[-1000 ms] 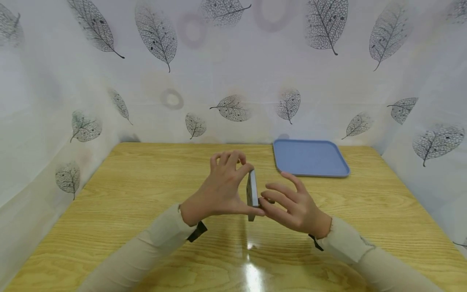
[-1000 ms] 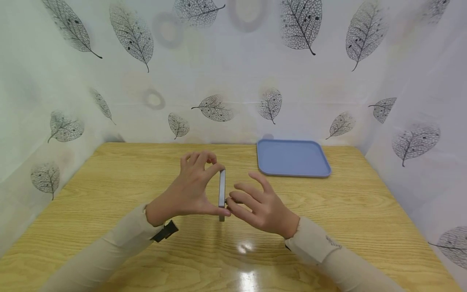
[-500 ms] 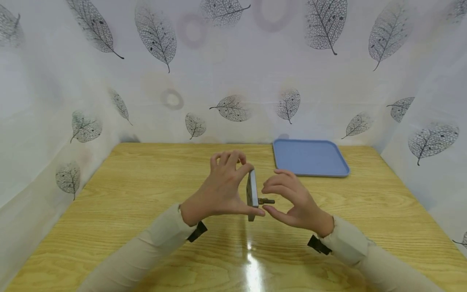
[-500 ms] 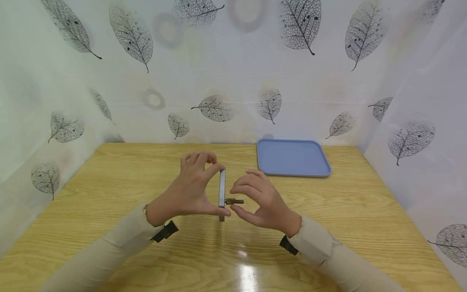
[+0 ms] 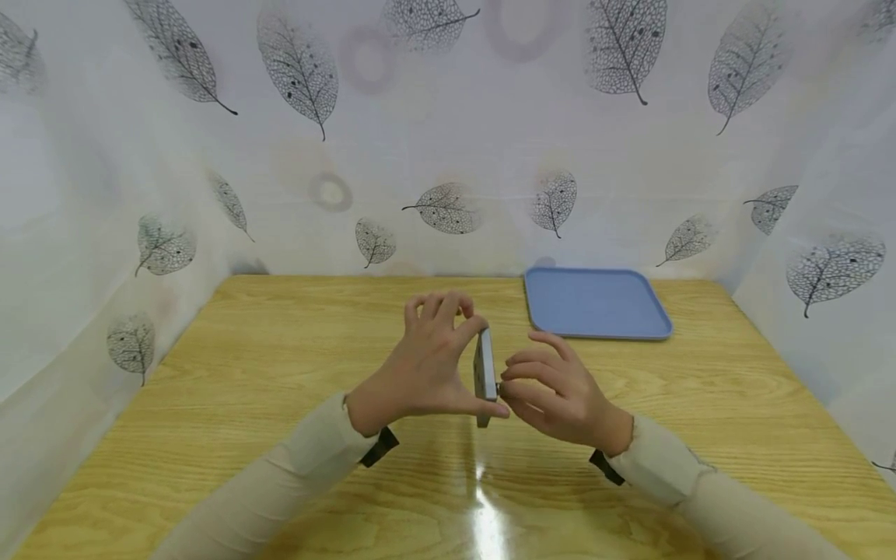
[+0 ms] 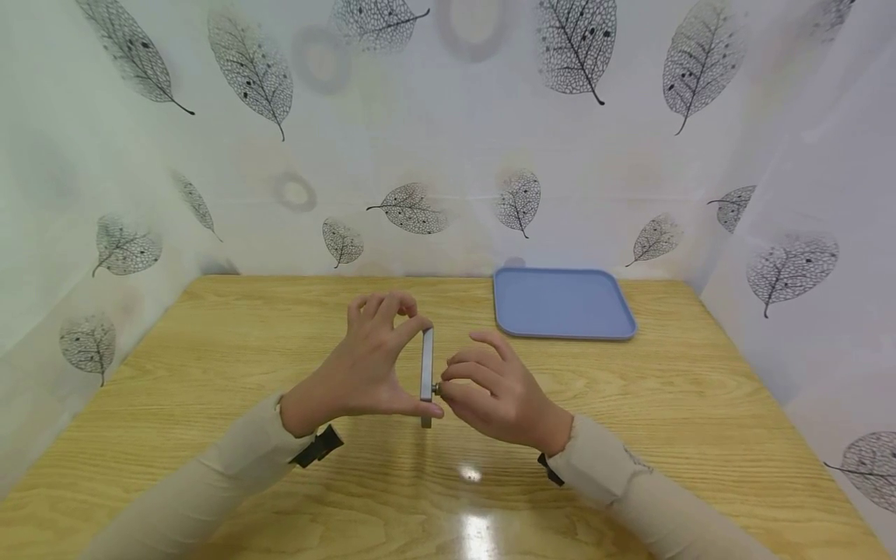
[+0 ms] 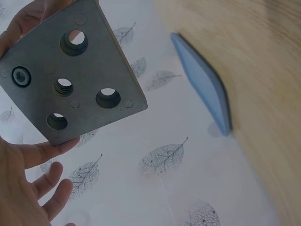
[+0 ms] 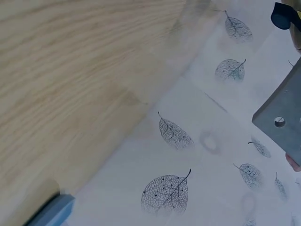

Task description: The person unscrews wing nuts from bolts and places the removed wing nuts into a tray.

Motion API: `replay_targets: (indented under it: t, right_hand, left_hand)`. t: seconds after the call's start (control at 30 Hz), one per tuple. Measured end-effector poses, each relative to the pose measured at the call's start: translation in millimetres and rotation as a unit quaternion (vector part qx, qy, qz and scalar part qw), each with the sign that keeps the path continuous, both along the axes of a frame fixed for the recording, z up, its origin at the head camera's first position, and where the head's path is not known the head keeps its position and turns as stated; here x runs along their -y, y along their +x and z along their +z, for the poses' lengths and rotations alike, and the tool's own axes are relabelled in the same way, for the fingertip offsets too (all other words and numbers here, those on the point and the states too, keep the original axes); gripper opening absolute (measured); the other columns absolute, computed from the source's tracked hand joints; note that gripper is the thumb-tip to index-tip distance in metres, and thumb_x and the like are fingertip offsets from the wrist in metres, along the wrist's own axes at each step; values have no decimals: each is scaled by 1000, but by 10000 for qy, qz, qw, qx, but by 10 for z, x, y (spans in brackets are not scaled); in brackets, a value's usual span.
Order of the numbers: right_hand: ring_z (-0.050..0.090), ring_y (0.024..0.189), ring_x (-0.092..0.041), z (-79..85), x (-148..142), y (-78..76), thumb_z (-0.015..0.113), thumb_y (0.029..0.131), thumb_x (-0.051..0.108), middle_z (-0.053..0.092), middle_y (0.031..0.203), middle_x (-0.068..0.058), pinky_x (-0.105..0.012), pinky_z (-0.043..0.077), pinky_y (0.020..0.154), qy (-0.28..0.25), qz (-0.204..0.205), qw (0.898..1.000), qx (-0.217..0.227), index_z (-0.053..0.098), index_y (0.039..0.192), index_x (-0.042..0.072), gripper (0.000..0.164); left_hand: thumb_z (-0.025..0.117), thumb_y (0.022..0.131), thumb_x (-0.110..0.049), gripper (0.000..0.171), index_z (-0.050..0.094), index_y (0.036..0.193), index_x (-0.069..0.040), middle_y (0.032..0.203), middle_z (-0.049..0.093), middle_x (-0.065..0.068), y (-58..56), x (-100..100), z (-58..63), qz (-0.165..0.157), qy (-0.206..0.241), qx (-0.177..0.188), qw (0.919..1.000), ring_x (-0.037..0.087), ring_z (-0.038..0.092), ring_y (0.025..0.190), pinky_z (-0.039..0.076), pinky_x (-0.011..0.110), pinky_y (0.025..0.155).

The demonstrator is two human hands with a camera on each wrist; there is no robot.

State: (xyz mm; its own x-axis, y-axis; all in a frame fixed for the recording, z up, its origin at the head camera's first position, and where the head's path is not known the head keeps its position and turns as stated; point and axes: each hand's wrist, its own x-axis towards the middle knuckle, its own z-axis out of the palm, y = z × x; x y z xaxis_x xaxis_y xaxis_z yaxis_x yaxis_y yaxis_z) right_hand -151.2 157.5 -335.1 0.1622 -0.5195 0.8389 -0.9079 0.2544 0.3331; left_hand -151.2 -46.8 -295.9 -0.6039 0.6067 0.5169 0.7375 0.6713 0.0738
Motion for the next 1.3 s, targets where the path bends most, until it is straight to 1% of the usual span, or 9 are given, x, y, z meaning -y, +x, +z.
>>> replay_targets:
  t: [0.17,0.27,0.37,0.47,0.6,0.77,0.87,0.93,1.3]
  right_hand:
    - [64,71,-21,15,-14,-17,58,93,10,66,76,-6,-49,46,78,-100,-258,9919,-1242,65,87,9,9]
    - [63,70,-21,12,-29,-21,58,93,11,66,76,-6,-49,46,78,-109,-269,9893,-1427,65,87,9,10]
    - [62,73,-23,-3,-34,-4,56,93,17,65,78,-9,-48,44,92,-65,-45,9973,-732,64,88,6,15]
    - [60,80,-25,-10,-37,27,53,93,22,63,84,-12,-43,36,104,-132,286,9975,626,63,90,2,23]
    - [56,90,-24,-2,-48,66,50,96,28,62,93,-11,-35,32,107,-280,368,9735,2241,63,94,-1,32]
    - [54,101,-22,7,-66,97,51,95,36,62,102,-6,-36,34,102,83,30,9450,3271,63,102,6,33]
    - [53,102,-20,4,-71,113,53,95,36,62,102,-3,-39,35,98,320,-99,9346,3542,63,103,11,28]
    - [54,100,-19,-3,-67,114,53,94,35,62,100,-2,-40,36,96,365,-72,9334,3568,63,101,12,26]
    - [57,90,-22,-13,-6,97,58,92,25,64,90,-5,-32,29,110,33,399,9630,2664,66,92,6,20]
  left_hand:
    - [71,47,-79,83,58,101,-17,105,40,2,-3,-7,-11,-4,-12,-77,10000,21,36,99,24,45,89]
    - [71,47,-79,83,58,100,-17,105,40,2,-6,-11,-21,3,-5,-105,9999,20,36,99,24,45,88]
    - [71,47,-80,83,58,100,-17,105,40,2,-8,-13,-28,4,-1,-134,9999,20,36,99,24,45,88]
    - [71,47,-80,83,57,101,-18,104,40,2,-6,-12,-29,-11,-2,-165,9999,20,36,98,25,45,88]
    - [71,47,-80,84,57,101,-17,104,39,2,-3,-9,-25,-36,-11,-195,9998,21,36,98,24,45,88]
    - [71,46,-79,85,58,101,-16,104,39,2,-4,-9,-17,-71,15,-202,9998,21,36,98,24,45,88]
    - [73,45,-78,86,58,102,-16,104,39,2,-3,-9,-19,-93,42,-192,9998,21,36,98,23,45,88]
    - [73,45,-78,86,59,102,-15,105,39,2,-3,-7,-21,-95,41,-194,9998,21,36,98,23,45,88]
    - [71,46,-80,86,58,101,-16,104,39,2,-2,0,-28,-46,-9,-212,9998,20,35,98,23,45,89]
